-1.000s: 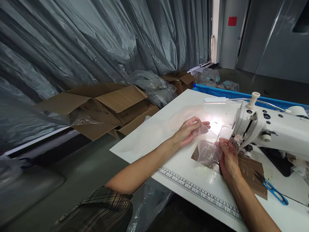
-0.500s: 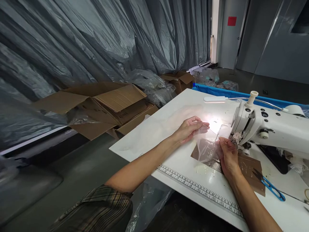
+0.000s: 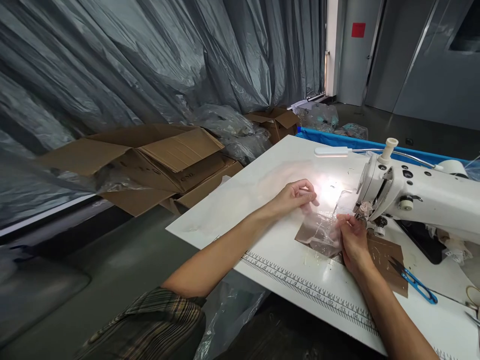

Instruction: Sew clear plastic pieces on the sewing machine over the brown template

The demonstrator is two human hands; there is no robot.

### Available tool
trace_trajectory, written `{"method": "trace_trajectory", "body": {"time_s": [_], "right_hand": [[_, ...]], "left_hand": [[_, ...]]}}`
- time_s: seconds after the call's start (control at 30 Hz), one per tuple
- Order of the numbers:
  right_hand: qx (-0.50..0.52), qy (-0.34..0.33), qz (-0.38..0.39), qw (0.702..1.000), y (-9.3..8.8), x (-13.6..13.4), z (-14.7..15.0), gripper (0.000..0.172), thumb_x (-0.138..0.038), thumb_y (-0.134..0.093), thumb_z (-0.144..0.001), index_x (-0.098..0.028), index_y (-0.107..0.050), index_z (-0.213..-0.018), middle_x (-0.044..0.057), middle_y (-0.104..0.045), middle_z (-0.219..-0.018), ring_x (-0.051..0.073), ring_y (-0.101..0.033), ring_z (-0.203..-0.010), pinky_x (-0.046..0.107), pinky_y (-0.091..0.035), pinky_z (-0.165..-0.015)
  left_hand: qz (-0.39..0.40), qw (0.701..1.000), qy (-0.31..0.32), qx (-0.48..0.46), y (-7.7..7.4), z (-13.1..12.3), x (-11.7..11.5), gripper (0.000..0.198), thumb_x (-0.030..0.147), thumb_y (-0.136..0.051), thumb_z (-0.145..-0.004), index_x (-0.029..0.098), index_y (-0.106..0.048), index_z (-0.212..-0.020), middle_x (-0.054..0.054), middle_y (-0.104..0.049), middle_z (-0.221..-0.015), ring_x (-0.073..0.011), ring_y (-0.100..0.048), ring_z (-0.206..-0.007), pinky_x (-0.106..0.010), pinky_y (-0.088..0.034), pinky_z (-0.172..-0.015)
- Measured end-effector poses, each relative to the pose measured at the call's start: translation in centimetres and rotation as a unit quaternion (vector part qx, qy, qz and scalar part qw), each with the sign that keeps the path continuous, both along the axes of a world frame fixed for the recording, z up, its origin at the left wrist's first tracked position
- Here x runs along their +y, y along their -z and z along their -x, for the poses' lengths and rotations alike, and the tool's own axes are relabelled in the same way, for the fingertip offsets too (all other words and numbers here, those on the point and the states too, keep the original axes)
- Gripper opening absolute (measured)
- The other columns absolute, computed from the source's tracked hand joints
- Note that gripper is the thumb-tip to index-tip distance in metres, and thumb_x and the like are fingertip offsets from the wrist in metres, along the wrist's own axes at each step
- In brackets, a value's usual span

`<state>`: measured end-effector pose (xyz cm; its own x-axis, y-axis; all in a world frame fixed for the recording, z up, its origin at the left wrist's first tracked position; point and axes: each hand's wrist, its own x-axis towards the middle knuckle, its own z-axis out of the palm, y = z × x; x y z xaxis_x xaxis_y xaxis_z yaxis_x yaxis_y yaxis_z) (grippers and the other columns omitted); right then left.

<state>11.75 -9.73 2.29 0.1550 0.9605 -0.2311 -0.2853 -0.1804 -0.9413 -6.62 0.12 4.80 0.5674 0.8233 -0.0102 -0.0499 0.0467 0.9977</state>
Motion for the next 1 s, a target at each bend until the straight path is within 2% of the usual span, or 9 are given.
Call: {"method": "trace_trajectory", "body": {"time_s": [0.1,0.17,0.23,0.33,0.53,0.7,0.8,0.9,1.0], "right_hand": [[-0.036,-0.178,0.099,0.978,-1.0,-0.1,-1.4,0.048,-0.056,-0.083,-0.056,-0.017,-0.066,-0.078,0.0,-0.062,-0.061,0.011,-0.053,-0.05,0.024,-0.044,-0.049],[-0.138,-0.211,0.102,0.962,-1.3,0.0,-2.6,0.041,-0.055,-0.076,-0.066,-0.017,-0.068,-0.081,0.002,-0.064,-0.063,0.012,-0.054,-0.052,0.026,-0.044,-0.05],[-0.289,-0.141,0.079,0.943,-1.1,0.0,-3.7,0.033,-0.05,-0.068,-0.074,-0.018,-0.07,-0.084,0.004,-0.066,-0.065,0.015,-0.057,-0.055,0.028,-0.044,-0.052],[-0.461,-0.019,0.038,0.886,-0.4,-0.4,-5.1,0.029,-0.043,-0.06,-0.078,-0.021,-0.073,-0.091,0.007,-0.071,-0.074,0.02,-0.062,-0.065,0.032,-0.047,-0.061],[-0.568,0.1,-0.032,0.816,0.4,-2.8,-5.0,0.043,-0.049,-0.048,-0.083,-0.019,-0.075,-0.096,0.011,-0.073,-0.082,0.022,-0.061,-0.062,0.035,-0.047,-0.061],[-0.511,0.041,-0.154,0.845,-0.1,-3.5,-2.6,0.04,-0.051,-0.05,-0.088,-0.018,-0.073,-0.089,0.008,-0.07,-0.081,0.015,-0.057,-0.059,0.028,-0.044,-0.057],[-0.522,-0.009,-0.155,0.838,-0.7,-3.7,-1.3,0.041,-0.058,-0.056,-0.083,-0.019,-0.072,-0.088,0.007,-0.068,-0.082,0.016,-0.056,-0.062,0.028,-0.042,-0.058],[-0.524,-0.042,-0.1,0.845,-1.3,-4.2,-0.7,0.039,-0.059,-0.061,-0.077,-0.02,-0.07,-0.081,0.007,-0.066,-0.08,0.017,-0.054,-0.063,0.028,-0.039,-0.058],[-0.396,-0.117,-0.069,0.908,-1.7,-5.0,-0.6,0.034,-0.053,-0.059,-0.079,-0.021,-0.067,-0.074,0.005,-0.063,-0.074,0.016,-0.052,-0.063,0.027,-0.039,-0.059]], "left_hand": [[-0.007,0.987,0.137,0.084,-0.5,1.1,0.1,0.047,0.055,-0.076,-0.077,0.016,-0.053,-0.088,-0.004,-0.073,-0.076,-0.008,-0.061,-0.049,-0.018,-0.044,-0.047],[-0.063,0.979,0.138,0.14,-0.3,1.5,0.2,0.034,0.046,-0.068,-0.086,0.016,-0.054,-0.092,-0.004,-0.072,-0.078,-0.0089,-0.062,-0.053,-0.018,-0.045,-0.049],[-0.201,0.954,0.04,0.221,0.3,1.3,0.3,0.016,0.031,-0.061,-0.091,0.016,-0.055,-0.092,-0.005,-0.07,-0.082,-0.0121,-0.065,-0.064,-0.022,-0.048,-0.056],[-0.433,0.849,-0.058,0.297,1.7,0.5,0.3,0.006,0.016,-0.055,-0.091,0.016,-0.061,-0.093,-0.008,-0.069,-0.098,-0.0186,-0.066,-0.088,-0.029,-0.051,-0.07],[-0.588,0.767,0.133,0.219,3.3,-0.8,-0.2,0.025,0.005,-0.047,-0.093,0.019,-0.067,-0.1,-0.005,-0.071,-0.11,-0.0164,-0.064,-0.095,-0.03,-0.049,-0.079],[-0.571,0.77,0.163,0.232,3.3,-1.1,-0.7,0.014,0.017,-0.057,-0.094,0.021,-0.069,-0.089,-0.005,-0.071,-0.104,-0.0167,-0.063,-0.091,-0.032,-0.045,-0.082],[-0.564,0.78,0.155,0.222,2.4,-1.5,-1.4,0.017,0.019,-0.054,-0.095,0.02,-0.069,-0.087,-0.006,-0.072,-0.102,-0.0181,-0.063,-0.091,-0.038,-0.043,-0.09],[-0.516,0.818,0.164,0.195,0.8,-2.0,-2.6,0.016,0.019,-0.053,-0.094,0.022,-0.069,-0.09,-0.003,-0.073,-0.087,-0.0169,-0.065,-0.085,-0.04,-0.041,-0.098],[-0.416,0.882,0.164,0.147,-1.1,-1.9,-4.0,0.012,0.025,-0.059,-0.091,0.023,-0.07,-0.094,-0.004,-0.074,-0.086,-0.0161,-0.066,-0.079,-0.035,-0.049,-0.089]]}}
